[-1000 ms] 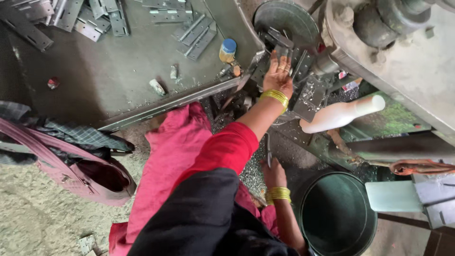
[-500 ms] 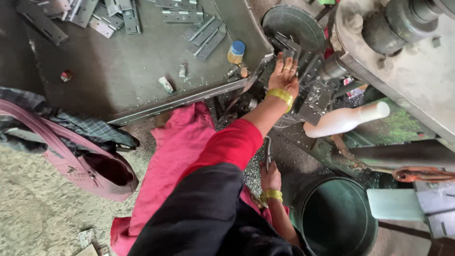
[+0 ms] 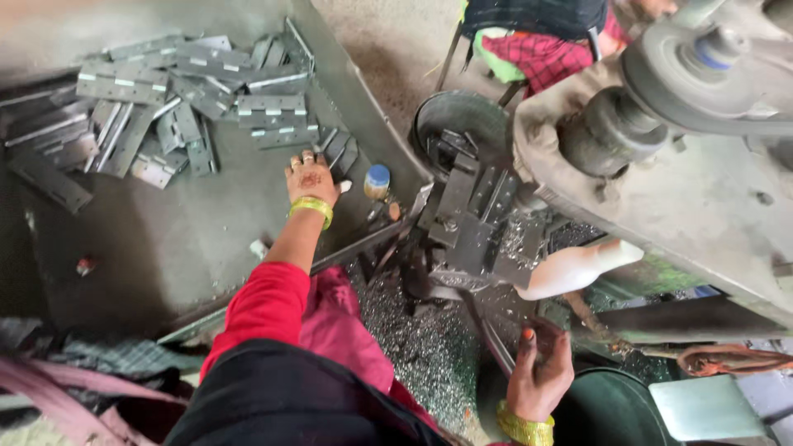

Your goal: The person repeatedly picks up small metal plates from a pile, places them into a press machine, and operates the lever to process them. The person then removes the processed plates and places them into a bucket.

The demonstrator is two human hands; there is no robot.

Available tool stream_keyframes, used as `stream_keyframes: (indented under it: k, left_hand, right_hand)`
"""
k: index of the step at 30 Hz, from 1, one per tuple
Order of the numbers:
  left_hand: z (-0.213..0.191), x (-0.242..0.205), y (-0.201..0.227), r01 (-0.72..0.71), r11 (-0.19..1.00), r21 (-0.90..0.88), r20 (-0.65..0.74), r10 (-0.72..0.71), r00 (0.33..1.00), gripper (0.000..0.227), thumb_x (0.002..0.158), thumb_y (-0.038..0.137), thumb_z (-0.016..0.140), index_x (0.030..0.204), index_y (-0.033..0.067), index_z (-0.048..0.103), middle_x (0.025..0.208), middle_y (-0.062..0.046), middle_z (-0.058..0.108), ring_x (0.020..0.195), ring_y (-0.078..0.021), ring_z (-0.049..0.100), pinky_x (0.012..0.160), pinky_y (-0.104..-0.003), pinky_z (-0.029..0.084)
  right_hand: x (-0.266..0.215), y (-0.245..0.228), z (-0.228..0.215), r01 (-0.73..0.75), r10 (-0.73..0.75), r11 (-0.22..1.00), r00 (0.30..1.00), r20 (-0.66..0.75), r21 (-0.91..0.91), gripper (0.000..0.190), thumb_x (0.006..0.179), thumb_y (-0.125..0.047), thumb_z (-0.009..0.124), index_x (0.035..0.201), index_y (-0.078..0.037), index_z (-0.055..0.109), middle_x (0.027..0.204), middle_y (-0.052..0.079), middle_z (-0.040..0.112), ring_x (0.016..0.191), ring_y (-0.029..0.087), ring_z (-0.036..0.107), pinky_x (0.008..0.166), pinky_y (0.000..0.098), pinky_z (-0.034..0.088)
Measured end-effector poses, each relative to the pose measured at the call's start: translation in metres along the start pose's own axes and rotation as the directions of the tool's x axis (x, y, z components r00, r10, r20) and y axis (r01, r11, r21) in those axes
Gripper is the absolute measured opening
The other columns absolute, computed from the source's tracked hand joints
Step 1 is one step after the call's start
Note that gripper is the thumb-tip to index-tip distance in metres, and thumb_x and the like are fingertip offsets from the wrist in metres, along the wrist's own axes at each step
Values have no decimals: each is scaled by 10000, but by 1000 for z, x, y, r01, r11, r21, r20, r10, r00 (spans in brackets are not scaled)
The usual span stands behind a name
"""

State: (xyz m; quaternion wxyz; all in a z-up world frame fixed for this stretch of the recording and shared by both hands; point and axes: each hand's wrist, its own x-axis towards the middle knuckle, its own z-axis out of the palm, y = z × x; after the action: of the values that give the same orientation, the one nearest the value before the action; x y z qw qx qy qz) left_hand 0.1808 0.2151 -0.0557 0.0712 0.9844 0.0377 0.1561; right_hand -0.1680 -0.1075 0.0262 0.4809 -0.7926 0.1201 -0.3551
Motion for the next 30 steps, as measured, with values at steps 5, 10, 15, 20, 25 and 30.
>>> stream_keyframes:
  k: [5,10,15,20,25,30]
  left_hand:
    - [-6,-17,13,87,994,-63,89,-81,993,604,741,380,837,1252,109,663,1366,-124,580,1246,-338,569,1006,-460,480]
    - [-15,-34,0,111,960,-258,-19,-121,993,312,886,263,771,1190,203,734,1199,-158,667,1103,-367,622,939,-470,511]
    - [-52,-50,-39,-67,918,-390,-279,-48,959,351,786,115,769,1134,98,726,1039,-201,707,944,-421,660,804,-518,521]
    - [-115,-65,-27,-82,902,-423,-285,-47,957,365,843,109,768,1199,80,693,967,-228,712,901,-454,669,796,-554,519]
    - [-147,-95,56,-571,743,-350,-500,367,784,551,766,-42,637,1299,94,667,1327,-188,680,1021,-381,672,873,-474,546]
    - [-136,-147,125,-742,670,-37,-552,605,574,356,887,118,604,1234,141,679,1414,-117,623,1139,-373,676,928,-414,572]
  right_hand:
    - [-1,-2,2,-74,78,991,996,35,-112,218,1012,-94,622,1195,21,649,977,87,719,852,132,662,790,270,523]
    - [2,-5,-2,-40,61,967,995,77,-253,218,958,-62,649,1167,-3,663,910,113,728,800,167,694,766,302,529]
    - [2,-12,-1,43,-14,953,995,99,-300,220,977,-138,670,1153,-6,659,974,152,741,875,249,736,803,347,542]
    - [-6,-8,-5,61,-21,938,993,119,-342,216,987,-184,692,1130,-26,665,992,159,747,885,315,736,801,398,542]
    - [-6,-10,-5,97,-43,918,988,145,-385,206,971,-167,677,1150,-66,690,962,152,760,874,345,734,773,416,535]
    - [-14,1,-9,4,31,951,994,109,-310,194,970,-167,669,1130,-58,667,975,156,751,879,346,736,768,418,542]
